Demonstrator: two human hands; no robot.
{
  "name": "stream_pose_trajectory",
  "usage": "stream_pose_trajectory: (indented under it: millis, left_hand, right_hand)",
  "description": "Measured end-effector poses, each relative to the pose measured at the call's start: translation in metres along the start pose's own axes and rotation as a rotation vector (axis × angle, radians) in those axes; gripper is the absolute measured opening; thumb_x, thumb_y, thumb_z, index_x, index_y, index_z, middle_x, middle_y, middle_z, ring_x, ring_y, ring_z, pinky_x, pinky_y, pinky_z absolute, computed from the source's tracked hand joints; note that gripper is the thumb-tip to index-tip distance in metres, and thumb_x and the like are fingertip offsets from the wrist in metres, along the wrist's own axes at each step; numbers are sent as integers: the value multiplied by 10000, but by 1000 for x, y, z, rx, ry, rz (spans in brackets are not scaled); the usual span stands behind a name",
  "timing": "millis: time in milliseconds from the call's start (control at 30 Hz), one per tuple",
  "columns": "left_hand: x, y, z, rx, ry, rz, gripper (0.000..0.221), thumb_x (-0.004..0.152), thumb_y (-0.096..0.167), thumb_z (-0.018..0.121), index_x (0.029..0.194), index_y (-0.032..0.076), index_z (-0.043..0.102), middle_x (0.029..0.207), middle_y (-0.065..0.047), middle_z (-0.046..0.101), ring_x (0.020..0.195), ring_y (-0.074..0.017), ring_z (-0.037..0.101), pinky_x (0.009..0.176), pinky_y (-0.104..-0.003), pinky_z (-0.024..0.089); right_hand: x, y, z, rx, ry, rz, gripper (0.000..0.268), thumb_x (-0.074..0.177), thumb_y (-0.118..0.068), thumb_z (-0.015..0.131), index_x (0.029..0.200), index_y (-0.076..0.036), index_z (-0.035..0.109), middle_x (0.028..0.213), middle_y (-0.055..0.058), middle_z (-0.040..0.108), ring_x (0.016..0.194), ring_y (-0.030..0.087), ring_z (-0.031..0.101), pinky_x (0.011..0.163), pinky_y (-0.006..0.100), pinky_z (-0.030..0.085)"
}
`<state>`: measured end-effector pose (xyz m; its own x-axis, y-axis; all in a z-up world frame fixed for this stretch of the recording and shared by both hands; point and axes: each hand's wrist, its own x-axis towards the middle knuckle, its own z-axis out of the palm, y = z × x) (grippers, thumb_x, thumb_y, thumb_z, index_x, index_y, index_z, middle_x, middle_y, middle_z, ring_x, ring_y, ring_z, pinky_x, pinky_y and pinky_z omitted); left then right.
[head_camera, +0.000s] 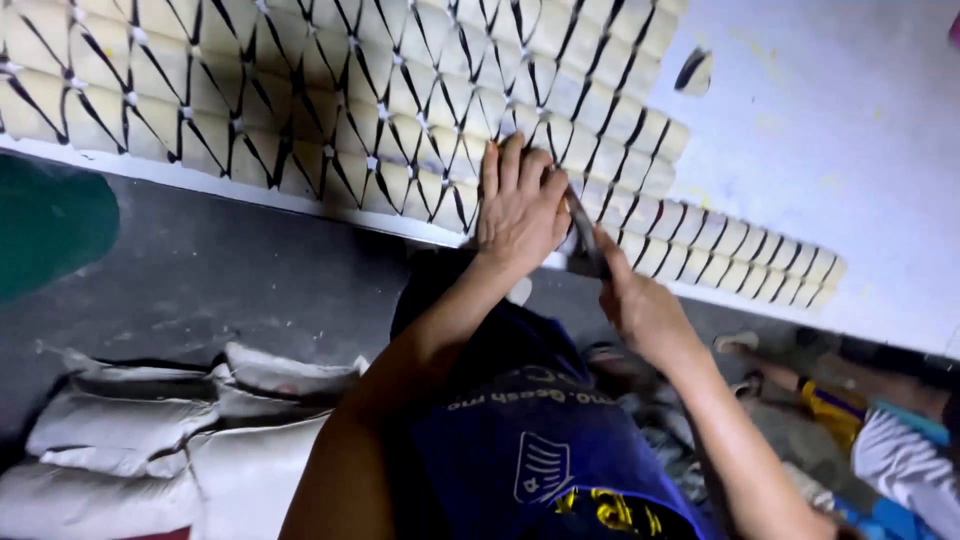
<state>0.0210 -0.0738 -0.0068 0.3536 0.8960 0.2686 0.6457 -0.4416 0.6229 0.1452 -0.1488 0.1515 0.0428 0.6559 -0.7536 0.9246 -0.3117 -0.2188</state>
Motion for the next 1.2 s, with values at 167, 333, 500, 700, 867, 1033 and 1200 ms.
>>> stream_pose_trajectory:
  millis: [167,333,500,700,867,1033,1200]
  left_hand:
    - [-12,5,2,-18,47,32,235,822,215,694,1034,117,667,1195,-110,521,1400,-441,349,1193,-665,131]
    - [-44,28,20,4,75,68,253,834,224,659,1057,107,640,1203,-122,548,1401,-447,386,1189,-663,177]
    - [-44,29,20,146,128,134,336,716,192,754,1031,157,641,1156,-78,576,1313,-440,468,1108,-659,309]
    - [-46,21,30,135,94,128,258,807,133,746,1035,147,627,1093,-40,550,1261,-441,487,1090,-666,319]
    - [-24,22,28,117,151,6,206,928,265,685,1096,145,689,1115,-22,584,1282,-350,492,1136,-565,298]
    - [-3,1,35,235,272,128,124,900,285,667,932,173,710,969,-36,614,1088,-327,577,1004,-555,406]
    - [-1,-3,42,178,206,60,123,854,212,660,963,157,671,1023,-47,585,1206,-362,537,1022,-587,390]
  right_hand:
    - [19,23,25,7,123,-114,781,911,-16,461,1609,-178,150,997,310,701,805,545,691,655,618,533]
    - [26,37,32,50,217,-242,737,955,-17,463,1610,-141,148,986,328,687,816,560,679,614,628,514]
    - [-34,89,55,-73,-3,-174,787,919,-104,509,1600,-197,125,1014,288,716,883,516,709,744,618,551]
    - [-91,136,28,120,61,-247,735,899,-124,534,1564,-273,259,1030,263,741,930,502,716,788,595,582]
    - [-104,126,-8,269,207,-237,748,950,-70,494,1629,-219,219,1048,335,720,933,521,716,765,601,578]
    - [-51,86,-19,271,242,-327,777,945,-73,513,1630,-254,196,1085,381,689,976,557,690,782,624,575]
    - [53,14,-63,274,343,-330,739,972,-68,495,1624,-214,180,1101,379,681,1003,541,686,786,619,564]
